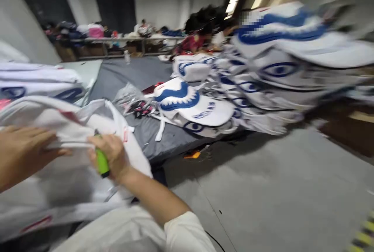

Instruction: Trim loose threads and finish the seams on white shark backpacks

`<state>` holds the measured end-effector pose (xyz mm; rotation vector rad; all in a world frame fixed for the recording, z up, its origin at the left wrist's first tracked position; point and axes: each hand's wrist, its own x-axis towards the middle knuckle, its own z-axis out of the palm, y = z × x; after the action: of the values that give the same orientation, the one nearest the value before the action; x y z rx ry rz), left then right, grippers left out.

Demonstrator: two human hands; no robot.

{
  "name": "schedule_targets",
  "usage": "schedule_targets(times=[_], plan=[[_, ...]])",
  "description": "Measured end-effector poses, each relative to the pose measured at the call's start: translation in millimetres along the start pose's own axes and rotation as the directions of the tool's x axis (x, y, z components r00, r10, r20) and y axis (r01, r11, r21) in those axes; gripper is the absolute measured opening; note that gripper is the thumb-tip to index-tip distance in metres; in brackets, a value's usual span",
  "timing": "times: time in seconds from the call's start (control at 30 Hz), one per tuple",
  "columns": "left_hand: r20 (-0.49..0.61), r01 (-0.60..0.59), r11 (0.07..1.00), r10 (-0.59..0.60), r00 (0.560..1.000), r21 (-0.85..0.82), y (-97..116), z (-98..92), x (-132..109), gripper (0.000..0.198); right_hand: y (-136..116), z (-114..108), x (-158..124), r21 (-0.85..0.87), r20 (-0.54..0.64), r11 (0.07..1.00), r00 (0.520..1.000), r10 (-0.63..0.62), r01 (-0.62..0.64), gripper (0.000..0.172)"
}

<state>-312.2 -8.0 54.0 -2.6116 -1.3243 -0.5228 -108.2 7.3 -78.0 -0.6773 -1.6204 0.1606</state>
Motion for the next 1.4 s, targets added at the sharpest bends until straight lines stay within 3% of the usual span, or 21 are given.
schedule_targets(times=[0.03,0.1,0.2,0.27,0.33,0.4,0.43,0.5,0.57,0.67,0.77,0.9,1.0,1.13,1.2,1.3,1.4], plan=[[0.031,0.04,0.984,-0.046,0.998,0.171,12,0.0,-3,0.038,-1,0,2,0.038,-0.005,0.999,1.0,-0.02,0.02,0.03],[0.184,0.098,0.943,-0.163,0.969,0.317,25,11.9,-7,0.036,1,3,1,0.109,0.056,0.994,0.998,-0.03,0.024,0.033],[0.304,0.162,0.944,-0.25,0.919,0.286,17,35.8,-19,0.024,7,11,-9,0.204,0.207,0.979,0.977,-0.045,0.002,0.033],[0.28,0.194,0.971,-0.227,0.933,0.143,2,42.0,-24,0.012,10,17,-14,0.185,0.265,0.983,0.963,-0.052,0.002,0.032],[0.129,0.226,0.973,-0.229,0.965,0.034,-12,40.8,-23,0.011,13,24,-14,0.126,0.267,0.992,0.963,-0.04,0.006,0.03],[-0.012,0.259,0.963,-0.258,0.966,0.071,-21,39.1,-14,0.029,15,32,-12,0.091,0.265,0.996,0.964,-0.034,0.01,0.03],[-0.029,0.256,0.958,-0.254,0.967,0.131,-25,40.1,-6,0.047,14,37,-13,0.081,0.265,0.997,0.964,-0.036,0.015,0.03],[0.059,0.186,0.951,-0.206,0.977,0.247,-33,47.8,10,0.082,10,48,-18,0.058,0.257,0.998,0.966,-0.04,0.026,0.03],[0.207,0.096,0.95,-0.163,0.965,0.298,-46,62.1,24,0.099,2,56,-29,0.057,0.233,0.998,0.972,-0.03,0.017,0.03],[0.362,0.093,0.953,-0.198,0.911,0.287,-72,85.7,32,0.099,-5,63,-42,0.1,0.258,0.995,0.966,0.0,-0.026,0.03],[0.397,0.095,0.961,-0.197,0.896,0.261,-88,97.2,27,0.094,1,65,-41,0.068,0.353,0.997,0.936,0.011,-0.038,0.027],[0.38,0.038,0.947,-0.165,0.91,0.32,-80,94.5,16,0.119,17,65,-33,0.067,0.386,0.992,0.919,0.075,-0.109,0.024],[0.416,0.041,0.93,-0.203,0.887,0.366,-72,94.7,13,0.122,28,61,-31,0.076,0.352,0.983,0.927,0.128,-0.165,0.026],[0.427,0.088,0.93,-0.246,0.87,0.357,-73,102.2,15,0.115,48,59,-14,-0.198,0.326,0.977,0.935,0.14,-0.078,0.029],[0.421,0.092,0.934,-0.242,0.874,0.346,-74,104.5,16,0.108,59,63,1,-0.358,0.42,0.932,0.883,0.209,-0.051,0.039],[0.406,0.098,0.937,-0.238,0.882,0.336,-75,106.8,16,0.096,66,77,22,-0.482,0.595,0.876,0.734,0.327,0.0,0.05],[0.395,0.101,0.936,-0.238,0.888,0.337,-78,112.1,18,0.093,63,95,31,-0.591,0.635,0.803,0.655,0.41,0.07,0.051]])
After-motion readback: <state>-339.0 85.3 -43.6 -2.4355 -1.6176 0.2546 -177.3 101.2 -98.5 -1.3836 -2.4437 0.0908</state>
